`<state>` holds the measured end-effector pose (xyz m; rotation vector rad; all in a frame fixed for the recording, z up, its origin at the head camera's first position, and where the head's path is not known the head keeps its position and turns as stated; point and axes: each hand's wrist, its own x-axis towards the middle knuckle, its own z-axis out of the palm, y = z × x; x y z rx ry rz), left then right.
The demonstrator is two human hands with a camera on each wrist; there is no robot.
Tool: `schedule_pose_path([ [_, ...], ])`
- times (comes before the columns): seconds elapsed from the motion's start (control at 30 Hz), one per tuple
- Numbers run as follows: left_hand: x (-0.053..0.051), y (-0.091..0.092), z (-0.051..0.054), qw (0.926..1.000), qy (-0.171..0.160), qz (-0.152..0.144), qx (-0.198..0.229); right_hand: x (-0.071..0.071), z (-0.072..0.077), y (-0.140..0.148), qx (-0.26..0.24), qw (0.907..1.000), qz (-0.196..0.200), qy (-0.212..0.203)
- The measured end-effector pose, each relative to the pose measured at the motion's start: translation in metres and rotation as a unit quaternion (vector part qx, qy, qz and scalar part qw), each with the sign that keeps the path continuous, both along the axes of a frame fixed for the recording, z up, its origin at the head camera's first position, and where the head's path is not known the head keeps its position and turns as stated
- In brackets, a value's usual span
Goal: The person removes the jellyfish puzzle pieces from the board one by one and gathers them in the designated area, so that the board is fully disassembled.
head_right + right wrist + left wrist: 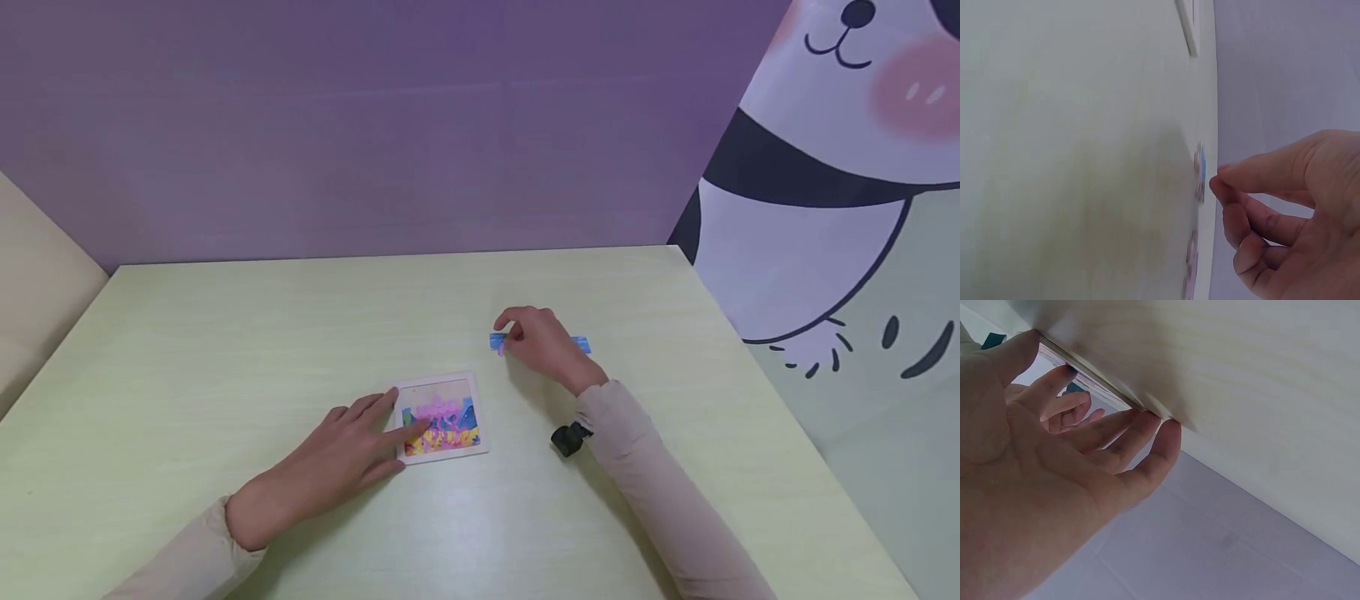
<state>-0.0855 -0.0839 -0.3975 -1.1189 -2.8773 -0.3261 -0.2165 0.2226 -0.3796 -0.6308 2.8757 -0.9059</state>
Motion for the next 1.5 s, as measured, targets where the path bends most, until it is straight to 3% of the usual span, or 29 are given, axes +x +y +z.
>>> schedule_pose_path([
  [0.27,-0.003,0.004,-0.002,0.9998,0.019,-0.008,-0.006,0.030,0.001,-0.016,0.011,0.9996,0.026,0.007],
  [0.53,-0.004,0.005,-0.002,0.9999,0.004,-0.010,-0.006,0.066,0.000,-0.033,0.012,0.9972,0.074,0.003],
  [0.73,-0.001,0.006,-0.003,0.9999,0.009,-0.012,-0.002,0.087,-0.004,-0.037,0.055,0.9925,0.109,0.009],
  [0.87,0.000,0.007,-0.001,0.9998,0.011,-0.014,-0.001,0.092,-0.006,-0.038,0.068,0.9917,0.108,0.013],
  [1.13,0.003,0.007,0.000,0.9999,0.012,-0.008,-0.001,0.093,-0.004,-0.042,0.047,0.9934,0.104,-0.008],
  [1.33,0.013,0.013,-0.003,0.9988,0.032,-0.036,-0.005,0.095,-0.006,-0.045,0.042,0.9934,0.106,-0.009],
  [1.5,0.018,0.016,-0.004,0.9982,0.045,-0.037,-0.010,0.096,-0.007,-0.046,0.033,0.9940,0.104,-0.011],
])
